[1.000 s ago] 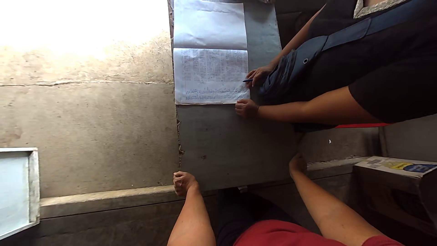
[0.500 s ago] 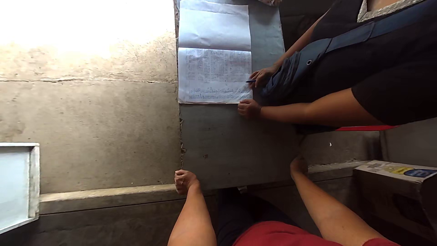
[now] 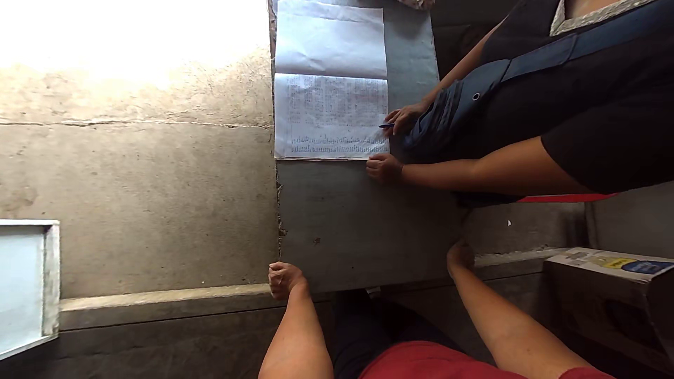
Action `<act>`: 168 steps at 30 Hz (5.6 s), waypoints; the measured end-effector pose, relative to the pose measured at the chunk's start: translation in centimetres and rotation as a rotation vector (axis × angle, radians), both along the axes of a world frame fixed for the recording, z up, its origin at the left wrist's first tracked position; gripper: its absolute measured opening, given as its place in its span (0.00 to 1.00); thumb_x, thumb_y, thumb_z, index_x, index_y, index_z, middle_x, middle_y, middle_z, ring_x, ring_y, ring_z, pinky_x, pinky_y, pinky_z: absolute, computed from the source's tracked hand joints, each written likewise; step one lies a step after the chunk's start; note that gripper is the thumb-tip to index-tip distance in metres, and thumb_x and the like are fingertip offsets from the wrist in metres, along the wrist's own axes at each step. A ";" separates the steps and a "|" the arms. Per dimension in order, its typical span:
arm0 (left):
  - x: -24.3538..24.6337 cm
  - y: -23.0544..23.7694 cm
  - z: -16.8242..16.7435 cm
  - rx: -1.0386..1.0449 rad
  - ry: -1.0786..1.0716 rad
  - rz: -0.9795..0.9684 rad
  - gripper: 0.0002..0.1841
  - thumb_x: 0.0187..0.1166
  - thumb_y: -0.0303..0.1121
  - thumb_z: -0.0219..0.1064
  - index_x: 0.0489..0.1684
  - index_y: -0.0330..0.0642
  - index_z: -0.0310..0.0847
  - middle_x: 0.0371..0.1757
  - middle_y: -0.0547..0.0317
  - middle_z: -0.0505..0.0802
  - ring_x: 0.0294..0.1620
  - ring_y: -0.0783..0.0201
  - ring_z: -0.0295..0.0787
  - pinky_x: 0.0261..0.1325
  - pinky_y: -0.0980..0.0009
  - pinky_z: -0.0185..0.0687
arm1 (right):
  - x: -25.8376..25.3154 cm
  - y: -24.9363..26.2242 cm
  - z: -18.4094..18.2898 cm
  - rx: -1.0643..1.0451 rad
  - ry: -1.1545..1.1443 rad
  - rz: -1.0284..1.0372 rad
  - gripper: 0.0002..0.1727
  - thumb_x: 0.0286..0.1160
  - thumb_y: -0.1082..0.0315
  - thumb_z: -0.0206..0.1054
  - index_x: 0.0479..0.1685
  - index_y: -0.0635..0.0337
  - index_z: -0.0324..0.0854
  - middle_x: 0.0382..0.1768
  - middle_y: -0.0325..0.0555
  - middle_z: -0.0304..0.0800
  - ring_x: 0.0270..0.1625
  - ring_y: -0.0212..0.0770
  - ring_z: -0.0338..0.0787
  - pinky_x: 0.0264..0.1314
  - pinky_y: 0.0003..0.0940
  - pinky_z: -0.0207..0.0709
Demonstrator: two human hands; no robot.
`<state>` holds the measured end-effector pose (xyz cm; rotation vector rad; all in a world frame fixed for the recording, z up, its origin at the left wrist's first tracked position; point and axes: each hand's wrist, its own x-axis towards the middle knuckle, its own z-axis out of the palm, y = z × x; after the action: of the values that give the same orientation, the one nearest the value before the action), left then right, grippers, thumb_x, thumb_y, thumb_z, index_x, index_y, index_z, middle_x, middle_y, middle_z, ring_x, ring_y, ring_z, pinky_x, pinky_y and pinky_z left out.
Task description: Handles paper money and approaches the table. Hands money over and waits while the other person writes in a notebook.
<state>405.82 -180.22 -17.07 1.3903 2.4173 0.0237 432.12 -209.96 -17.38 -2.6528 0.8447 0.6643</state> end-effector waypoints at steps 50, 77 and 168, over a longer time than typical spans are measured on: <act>0.2 -0.1 0.4 -0.004 0.004 -0.022 0.30 0.93 0.43 0.34 0.67 0.38 0.84 0.62 0.41 0.93 0.67 0.44 0.89 0.65 0.40 0.77 | 0.1 0.0 0.0 -0.005 0.028 0.023 0.41 0.95 0.44 0.25 0.77 0.65 0.76 0.77 0.60 0.80 0.82 0.55 0.77 0.81 0.55 0.68; 0.2 0.0 0.5 -0.013 0.007 -0.008 0.31 0.93 0.43 0.33 0.65 0.37 0.85 0.62 0.42 0.93 0.67 0.44 0.89 0.65 0.39 0.77 | 0.0 -0.2 -0.3 0.010 0.007 0.011 0.41 0.94 0.44 0.27 0.76 0.66 0.76 0.76 0.62 0.80 0.82 0.56 0.77 0.80 0.56 0.68; 0.1 -0.1 0.2 0.003 0.009 -0.006 0.31 0.93 0.44 0.33 0.65 0.37 0.85 0.62 0.40 0.93 0.67 0.42 0.89 0.65 0.38 0.78 | 0.0 -0.1 0.1 0.027 0.027 0.023 0.40 0.95 0.45 0.26 0.78 0.65 0.75 0.76 0.61 0.80 0.82 0.57 0.77 0.81 0.56 0.68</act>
<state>405.96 -180.27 -16.83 1.4012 2.4216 0.0199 432.15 -210.07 -17.26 -2.6389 0.8085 0.7142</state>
